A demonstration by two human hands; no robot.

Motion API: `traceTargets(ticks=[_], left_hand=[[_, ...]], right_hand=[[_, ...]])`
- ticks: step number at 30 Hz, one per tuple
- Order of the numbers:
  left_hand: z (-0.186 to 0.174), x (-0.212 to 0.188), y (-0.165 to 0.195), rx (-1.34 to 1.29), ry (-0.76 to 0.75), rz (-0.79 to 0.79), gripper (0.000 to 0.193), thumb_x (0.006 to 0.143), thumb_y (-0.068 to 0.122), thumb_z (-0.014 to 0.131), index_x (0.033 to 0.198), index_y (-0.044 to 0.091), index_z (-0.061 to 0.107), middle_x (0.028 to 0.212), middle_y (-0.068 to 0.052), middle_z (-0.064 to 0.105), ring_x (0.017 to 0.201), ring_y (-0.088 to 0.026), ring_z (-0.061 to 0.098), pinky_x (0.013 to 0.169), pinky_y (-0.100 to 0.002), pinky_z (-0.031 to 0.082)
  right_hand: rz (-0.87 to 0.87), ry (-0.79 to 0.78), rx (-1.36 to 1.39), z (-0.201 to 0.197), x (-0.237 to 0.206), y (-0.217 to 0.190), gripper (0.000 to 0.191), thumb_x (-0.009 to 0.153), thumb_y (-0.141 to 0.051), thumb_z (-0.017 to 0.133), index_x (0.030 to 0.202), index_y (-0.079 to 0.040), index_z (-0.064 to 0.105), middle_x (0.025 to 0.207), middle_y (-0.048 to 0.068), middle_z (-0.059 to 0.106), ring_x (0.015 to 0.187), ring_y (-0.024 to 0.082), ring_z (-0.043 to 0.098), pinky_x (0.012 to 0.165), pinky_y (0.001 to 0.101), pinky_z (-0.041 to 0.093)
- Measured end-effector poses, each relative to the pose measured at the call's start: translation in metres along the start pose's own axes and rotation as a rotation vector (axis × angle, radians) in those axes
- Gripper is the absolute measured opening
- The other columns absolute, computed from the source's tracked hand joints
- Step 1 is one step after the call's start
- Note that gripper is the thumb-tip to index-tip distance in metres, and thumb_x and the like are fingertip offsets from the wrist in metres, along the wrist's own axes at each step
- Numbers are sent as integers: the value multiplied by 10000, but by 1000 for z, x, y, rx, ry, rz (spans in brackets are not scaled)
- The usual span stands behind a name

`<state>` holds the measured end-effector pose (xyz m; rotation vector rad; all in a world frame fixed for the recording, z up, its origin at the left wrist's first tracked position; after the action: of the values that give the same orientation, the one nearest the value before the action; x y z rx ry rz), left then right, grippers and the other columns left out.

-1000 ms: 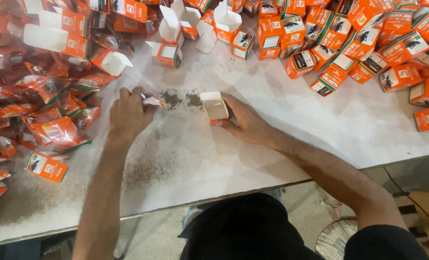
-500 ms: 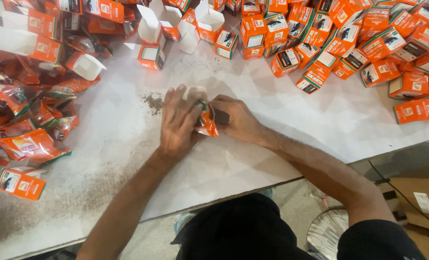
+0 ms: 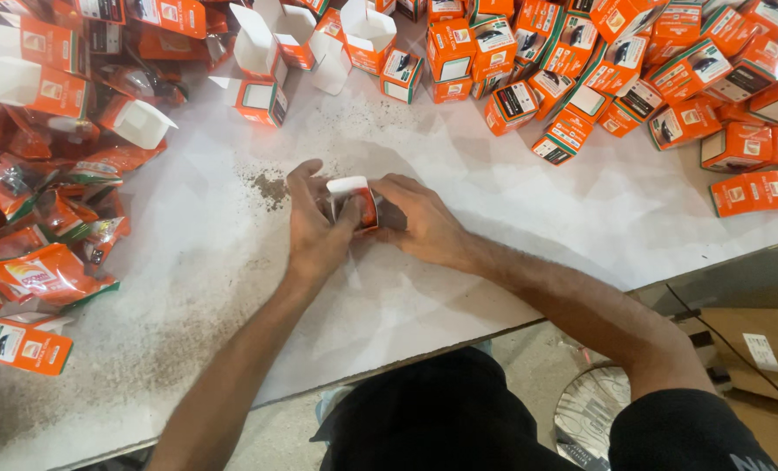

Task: The person picks up small orange product boxes from a large pile on the table, opens and folds each box, and places it into a plastic bag beside the pile. They repeat this packing cycle continuously, occasionally reaching across the table to gather more boxes.

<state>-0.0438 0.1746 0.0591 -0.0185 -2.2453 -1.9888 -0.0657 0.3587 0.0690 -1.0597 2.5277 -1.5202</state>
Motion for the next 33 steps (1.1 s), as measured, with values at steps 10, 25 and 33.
traceTargets(ticks=[10, 25, 33], left_hand=[[-7, 5, -5, -89, -83, -67, 52, 953, 47, 650, 991, 12, 641, 808, -41, 642, 693, -57, 573, 577, -229, 470], [-13, 5, -13, 60, -122, 240, 165, 919, -66, 654, 1075, -25, 681, 1077, -156, 708, 917, -216, 695, 753, -322, 592], [-30, -19, 2, 460, -206, 741, 380, 827, 4, 801, 1176, -7, 649, 1351, -246, 627, 1235, -378, 655, 1003, -426, 579]], right_hand=[[-182, 66, -195, 6, -8, 2, 552, 811, -91, 843, 1303, -70, 593, 1297, 128, 650, 1197, 344, 623, 958, 444, 548], [-163, 69, -60, 9, -10, 3, 485, 819, -38, 848, 1223, -71, 582, 1333, 147, 607, 1138, 326, 669, 921, 394, 584], [-155, 101, -39, 13, -13, 8, 528, 837, 29, 775, 1236, -72, 445, 1339, 152, 626, 1232, 372, 650, 1015, 424, 561]])
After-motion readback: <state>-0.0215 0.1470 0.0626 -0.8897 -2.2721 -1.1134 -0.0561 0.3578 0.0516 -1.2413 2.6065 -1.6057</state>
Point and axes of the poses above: each hand's wrist, its own x-axis towards the middle knuckle, its own z-axis out of the palm, y = z × x, the point moved 1 cm from there along x, towards the middle knuckle
